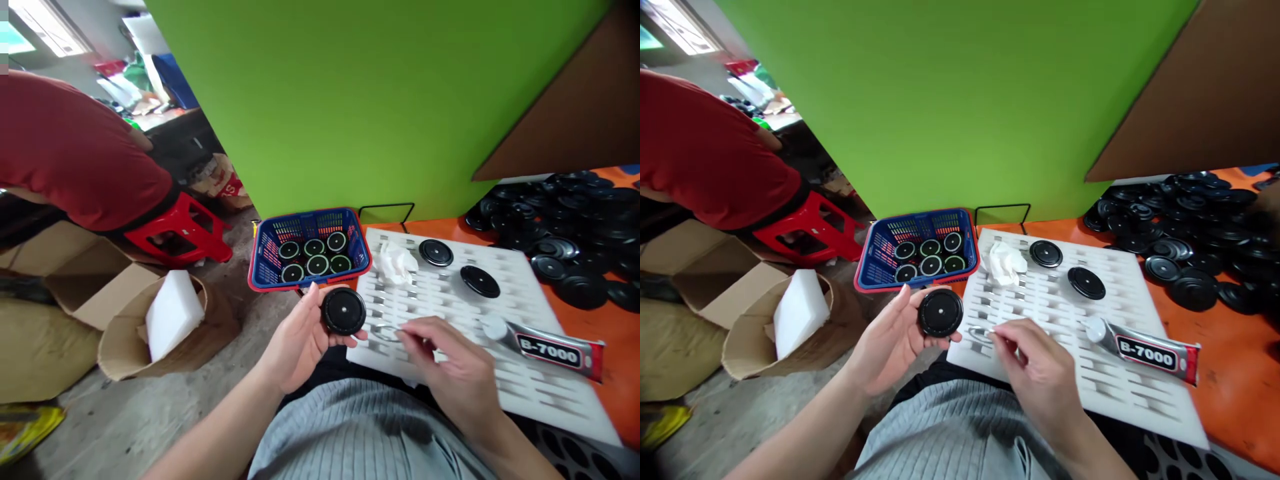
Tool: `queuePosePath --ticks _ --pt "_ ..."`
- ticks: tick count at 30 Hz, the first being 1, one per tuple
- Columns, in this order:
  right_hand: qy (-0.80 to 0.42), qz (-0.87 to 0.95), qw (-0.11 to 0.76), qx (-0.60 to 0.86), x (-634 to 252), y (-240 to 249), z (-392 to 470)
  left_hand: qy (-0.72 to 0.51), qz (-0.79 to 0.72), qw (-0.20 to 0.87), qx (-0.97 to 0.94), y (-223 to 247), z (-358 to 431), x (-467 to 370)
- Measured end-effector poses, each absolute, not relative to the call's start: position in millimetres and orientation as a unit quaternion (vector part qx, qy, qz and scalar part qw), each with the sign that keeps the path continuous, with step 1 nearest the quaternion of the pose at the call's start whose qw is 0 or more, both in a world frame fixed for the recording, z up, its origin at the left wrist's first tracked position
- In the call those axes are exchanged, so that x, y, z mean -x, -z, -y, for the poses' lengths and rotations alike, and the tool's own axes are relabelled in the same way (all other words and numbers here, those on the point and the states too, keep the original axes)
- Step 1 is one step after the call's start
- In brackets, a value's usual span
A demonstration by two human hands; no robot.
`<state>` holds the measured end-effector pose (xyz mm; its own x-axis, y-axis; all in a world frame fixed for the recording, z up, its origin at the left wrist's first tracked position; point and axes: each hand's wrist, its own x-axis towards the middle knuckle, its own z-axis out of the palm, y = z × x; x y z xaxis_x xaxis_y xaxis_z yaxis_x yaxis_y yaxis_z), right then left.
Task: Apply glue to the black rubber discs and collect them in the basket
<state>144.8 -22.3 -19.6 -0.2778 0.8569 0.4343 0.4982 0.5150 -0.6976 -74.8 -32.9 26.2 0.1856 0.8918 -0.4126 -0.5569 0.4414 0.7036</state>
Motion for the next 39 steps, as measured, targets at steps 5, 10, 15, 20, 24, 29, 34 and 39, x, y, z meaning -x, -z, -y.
queuePosePath --ticks 5,10,15,20,24,29,34,39 --pt "-0.128 0.776 0.467 0.405 -156 16 32 -0.449 -0.376 0.784 -0.207 -16 32 59" --pt "-0.05 0.87 0.384 0.304 -159 16 28 -0.417 -0.354 0.809 -0.217 -11 32 47" --pt "-0.104 0.859 0.381 0.325 -166 17 27 -0.398 -0.348 0.817 -0.229 -12 32 49" --pt "-0.168 0.827 0.403 0.354 -167 13 28 -0.383 -0.345 0.822 -0.243 -12 31 48" --pt "-0.226 0.779 0.42 0.407 -161 11 28 -0.377 -0.347 0.824 -0.244 -10 31 44" --pt "-0.219 0.785 0.439 0.379 -159 12 30 -0.382 -0.343 0.823 -0.245 -7 30 41" --pt "-0.409 0.655 0.383 0.507 -160 7 30 -0.345 -0.344 0.828 -0.278 -6 31 41" --pt "-0.595 0.515 0.349 0.51 -158 6 24 -0.361 -0.362 0.799 -0.316 0 34 31"
